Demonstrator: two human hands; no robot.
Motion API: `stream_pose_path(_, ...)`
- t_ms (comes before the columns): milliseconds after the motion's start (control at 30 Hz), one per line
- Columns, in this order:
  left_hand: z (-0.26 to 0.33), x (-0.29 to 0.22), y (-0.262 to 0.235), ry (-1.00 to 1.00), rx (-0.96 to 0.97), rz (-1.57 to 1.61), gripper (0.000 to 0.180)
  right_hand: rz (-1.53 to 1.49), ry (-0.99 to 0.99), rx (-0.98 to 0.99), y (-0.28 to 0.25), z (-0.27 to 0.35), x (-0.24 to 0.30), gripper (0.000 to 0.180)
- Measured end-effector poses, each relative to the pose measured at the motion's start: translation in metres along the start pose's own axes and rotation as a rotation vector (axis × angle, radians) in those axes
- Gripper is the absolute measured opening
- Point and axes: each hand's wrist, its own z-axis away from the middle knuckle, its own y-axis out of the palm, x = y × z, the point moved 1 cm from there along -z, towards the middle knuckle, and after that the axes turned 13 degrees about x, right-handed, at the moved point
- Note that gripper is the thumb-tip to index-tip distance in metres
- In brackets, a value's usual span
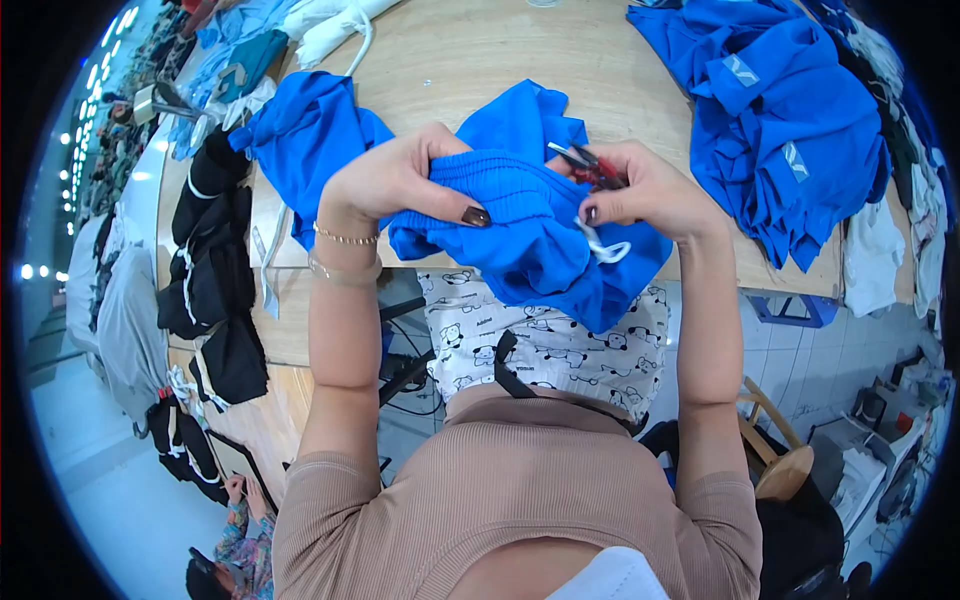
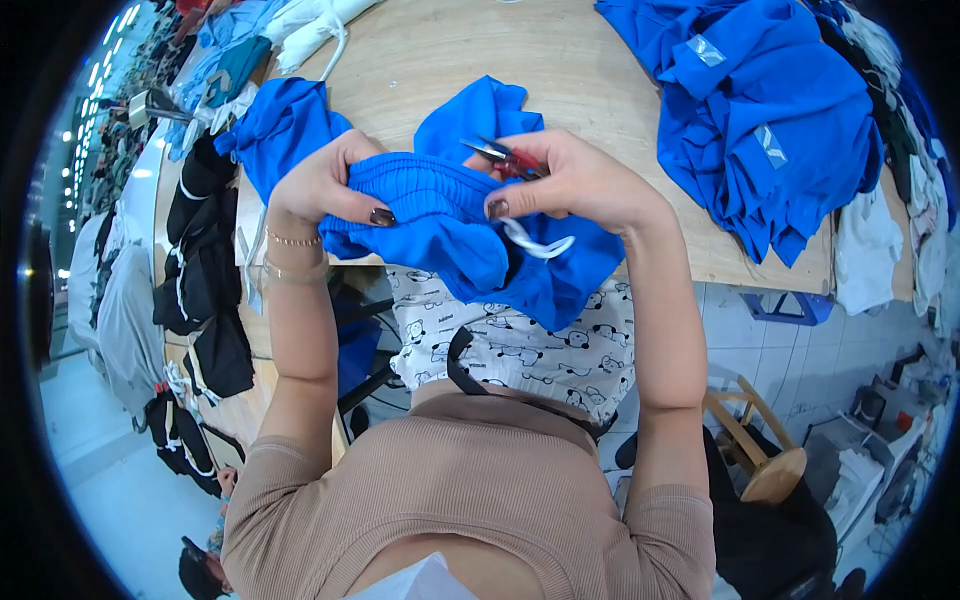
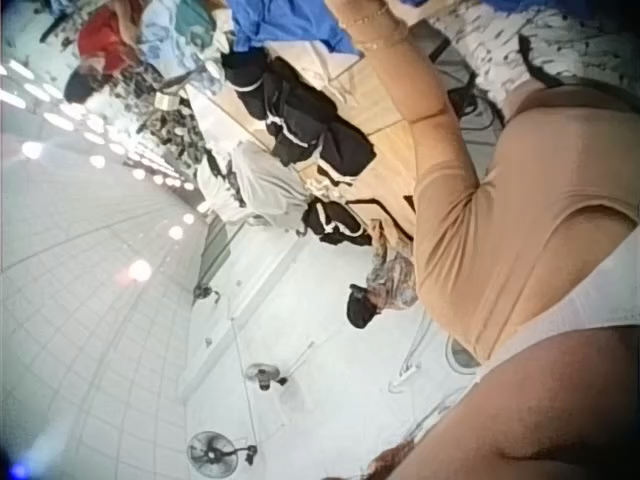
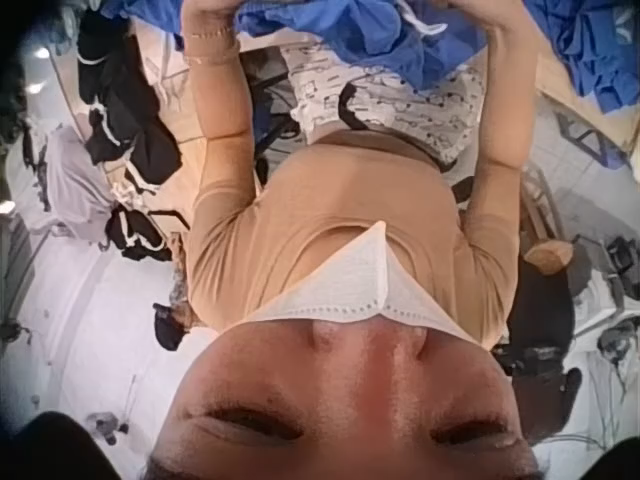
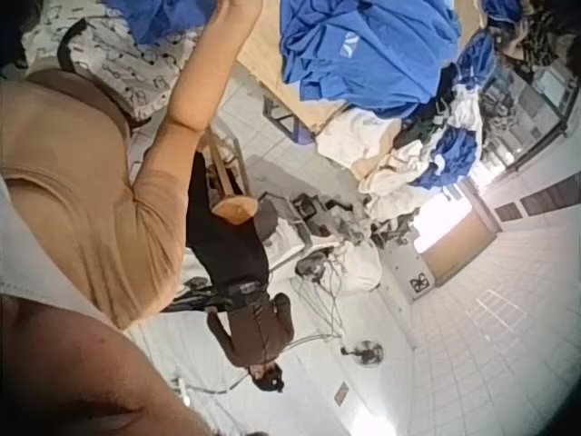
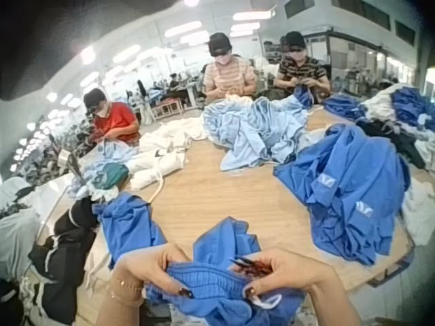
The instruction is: Trimming loose or excess threads from blue athletic shorts using small snips in a factory setting.
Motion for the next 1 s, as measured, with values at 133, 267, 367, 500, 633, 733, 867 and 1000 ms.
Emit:
stream_pose_path(133,0.006,-0.013,-0.01,-0.177,0.022,-0.181,0.016,0.153,0.043,-0.072,-0.004,0.009,-0.001,0.019)
stream_pose_path(267,0.028,-0.019,-0.022,-0.206,-0.124,-0.297,0.018,0.072,-0.104,-0.249,-0.012,0.032,0.012,0.021)
stream_pose_path(367,0.045,-0.023,-0.028,-0.18,-0.18,-0.206,0.023,0.149,-0.165,-0.351,-0.03,0.044,0.008,0.019)
stream_pose_path(500,0.045,-0.021,-0.021,-0.147,-0.209,-0.197,0.023,0.189,-0.23,-0.417,-0.032,0.053,0.014,0.02)
stream_pose_path(633,0.044,-0.023,-0.015,-0.149,-0.229,-0.256,0.023,0.229,-0.242,-0.458,-0.034,0.058,0.016,0.019)
stream_pose_path(733,0.046,-0.025,-0.015,-0.154,-0.232,-0.284,0.024,0.233,-0.235,-0.445,-0.037,0.061,0.016,0.018)
stream_pose_path(867,0.047,-0.029,-0.014,-0.165,-0.228,-0.27,0.023,0.223,-0.221,-0.421,-0.033,0.058,0.018,0.017)
stream_pose_path(1000,0.047,-0.028,-0.016,-0.174,-0.229,-0.282,0.024,0.224,-0.212,-0.413,-0.033,0.057,0.018,0.017)
